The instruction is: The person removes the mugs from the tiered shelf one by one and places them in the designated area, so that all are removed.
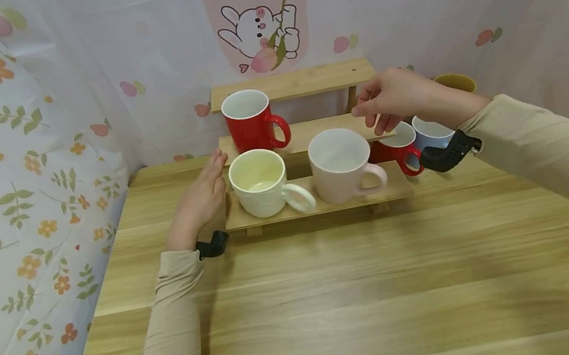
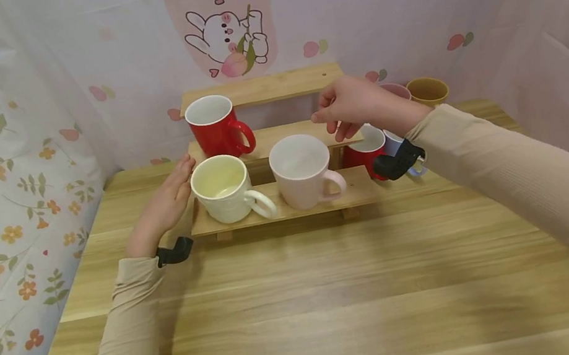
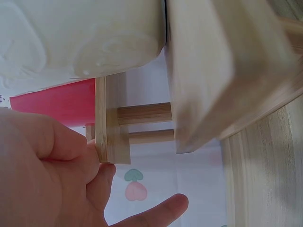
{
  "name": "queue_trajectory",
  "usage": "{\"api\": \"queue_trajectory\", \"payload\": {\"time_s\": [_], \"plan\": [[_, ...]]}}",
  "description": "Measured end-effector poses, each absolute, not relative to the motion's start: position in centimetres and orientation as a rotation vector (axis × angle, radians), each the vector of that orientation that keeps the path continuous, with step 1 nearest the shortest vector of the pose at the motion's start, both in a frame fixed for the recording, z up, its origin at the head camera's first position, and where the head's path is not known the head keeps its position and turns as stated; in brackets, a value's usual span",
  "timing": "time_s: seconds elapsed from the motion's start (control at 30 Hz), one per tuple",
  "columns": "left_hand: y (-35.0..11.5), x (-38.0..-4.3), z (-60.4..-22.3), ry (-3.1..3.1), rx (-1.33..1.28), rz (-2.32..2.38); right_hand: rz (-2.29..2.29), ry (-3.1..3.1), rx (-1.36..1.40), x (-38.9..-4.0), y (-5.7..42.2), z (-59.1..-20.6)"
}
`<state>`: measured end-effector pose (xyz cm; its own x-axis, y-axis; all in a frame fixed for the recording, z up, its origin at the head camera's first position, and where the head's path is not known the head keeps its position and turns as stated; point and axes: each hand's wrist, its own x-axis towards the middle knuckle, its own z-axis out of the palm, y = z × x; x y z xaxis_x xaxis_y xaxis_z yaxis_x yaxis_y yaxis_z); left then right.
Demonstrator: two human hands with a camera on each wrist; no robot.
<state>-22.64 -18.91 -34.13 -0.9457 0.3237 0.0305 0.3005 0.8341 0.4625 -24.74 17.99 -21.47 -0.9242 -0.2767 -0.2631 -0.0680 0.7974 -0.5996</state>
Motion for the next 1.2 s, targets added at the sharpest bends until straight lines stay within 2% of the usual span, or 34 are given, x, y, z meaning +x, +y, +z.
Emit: {"api": "queue_trajectory", "payload": {"time_s": [0.53,1.2], "plan": [[-19.1,-22.8,-34.1,2.959,0.509,0.744,-0.763,2.562,-0.317,-26.3,14.1,-19.8],[-18.9,-22.7,-34.0,2.960,0.488,0.705,-0.833,2.527,-0.291,-28.0,9.3,-19.8]]}}
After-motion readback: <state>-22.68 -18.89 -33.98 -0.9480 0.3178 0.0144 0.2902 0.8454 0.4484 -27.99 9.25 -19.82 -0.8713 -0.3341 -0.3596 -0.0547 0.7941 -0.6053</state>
